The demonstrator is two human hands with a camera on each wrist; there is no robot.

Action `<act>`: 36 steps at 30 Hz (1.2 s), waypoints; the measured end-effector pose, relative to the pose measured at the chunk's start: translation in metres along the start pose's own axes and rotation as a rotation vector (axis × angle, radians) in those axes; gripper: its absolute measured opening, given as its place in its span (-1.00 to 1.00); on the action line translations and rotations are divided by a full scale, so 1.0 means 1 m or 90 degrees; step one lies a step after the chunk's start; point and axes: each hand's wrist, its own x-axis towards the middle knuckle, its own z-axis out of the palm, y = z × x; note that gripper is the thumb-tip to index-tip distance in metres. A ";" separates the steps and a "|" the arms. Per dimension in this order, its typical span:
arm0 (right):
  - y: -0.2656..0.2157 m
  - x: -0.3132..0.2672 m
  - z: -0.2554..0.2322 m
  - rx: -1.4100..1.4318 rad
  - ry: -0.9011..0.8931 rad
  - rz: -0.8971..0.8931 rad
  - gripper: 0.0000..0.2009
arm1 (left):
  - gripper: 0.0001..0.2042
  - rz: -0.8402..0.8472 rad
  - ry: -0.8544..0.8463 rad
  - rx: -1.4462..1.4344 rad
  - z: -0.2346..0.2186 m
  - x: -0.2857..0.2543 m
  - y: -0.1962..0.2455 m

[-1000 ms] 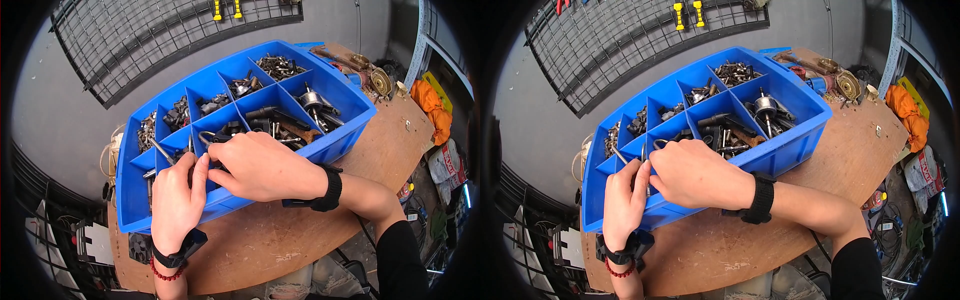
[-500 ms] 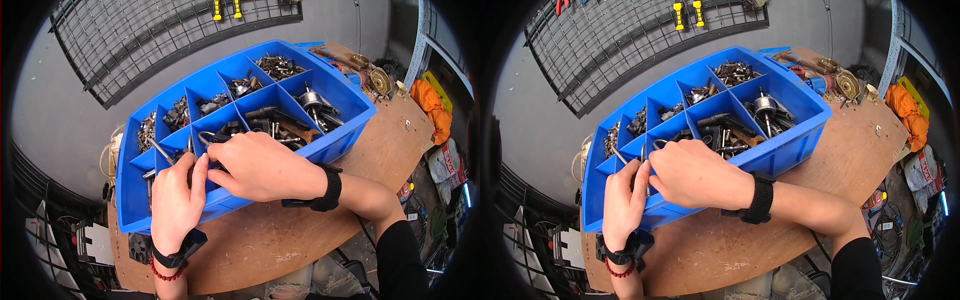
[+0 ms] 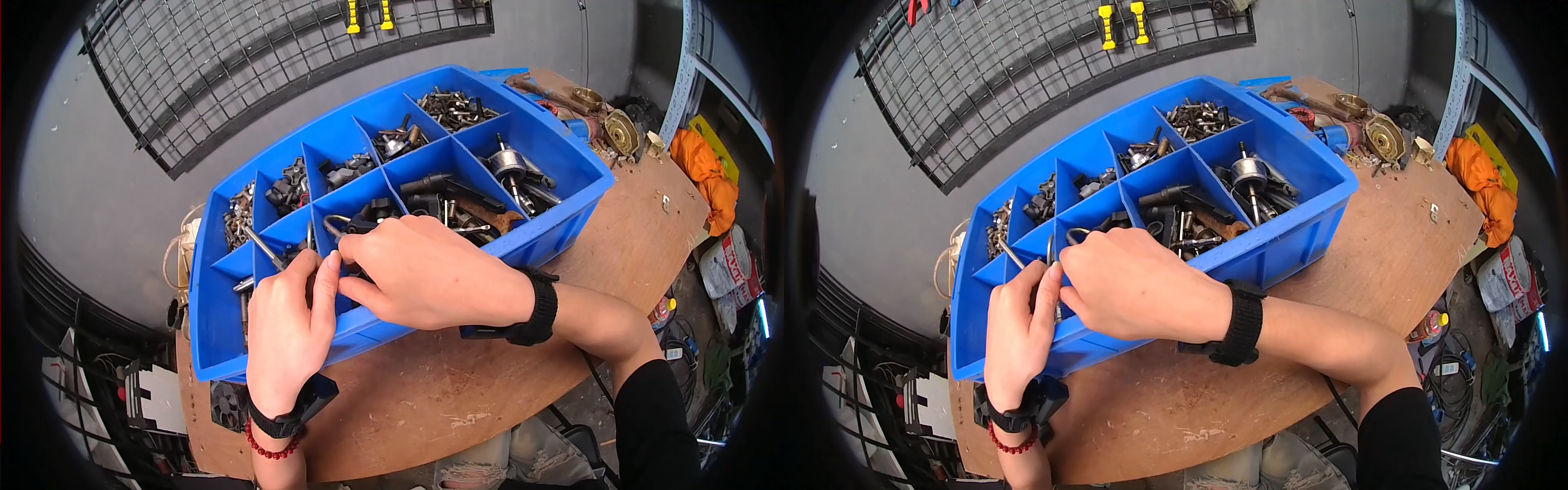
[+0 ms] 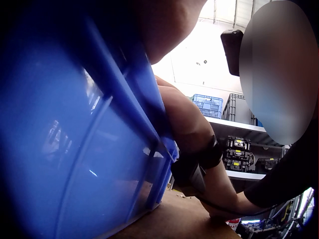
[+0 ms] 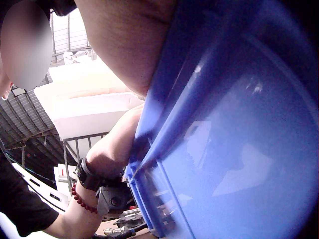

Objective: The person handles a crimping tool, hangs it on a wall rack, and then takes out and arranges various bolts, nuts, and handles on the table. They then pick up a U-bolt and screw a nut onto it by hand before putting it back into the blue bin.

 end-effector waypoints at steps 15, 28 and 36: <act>0.001 0.000 0.001 0.005 0.001 0.001 -0.74 | -0.61 -0.006 -0.003 0.007 0.000 0.000 0.000; 0.000 0.000 0.001 0.007 -0.003 0.002 -0.76 | -0.60 -0.001 -0.003 0.005 0.000 0.000 -0.001; 0.000 0.000 0.001 0.009 -0.001 0.002 -0.76 | -0.60 0.000 0.000 0.010 0.000 0.000 -0.001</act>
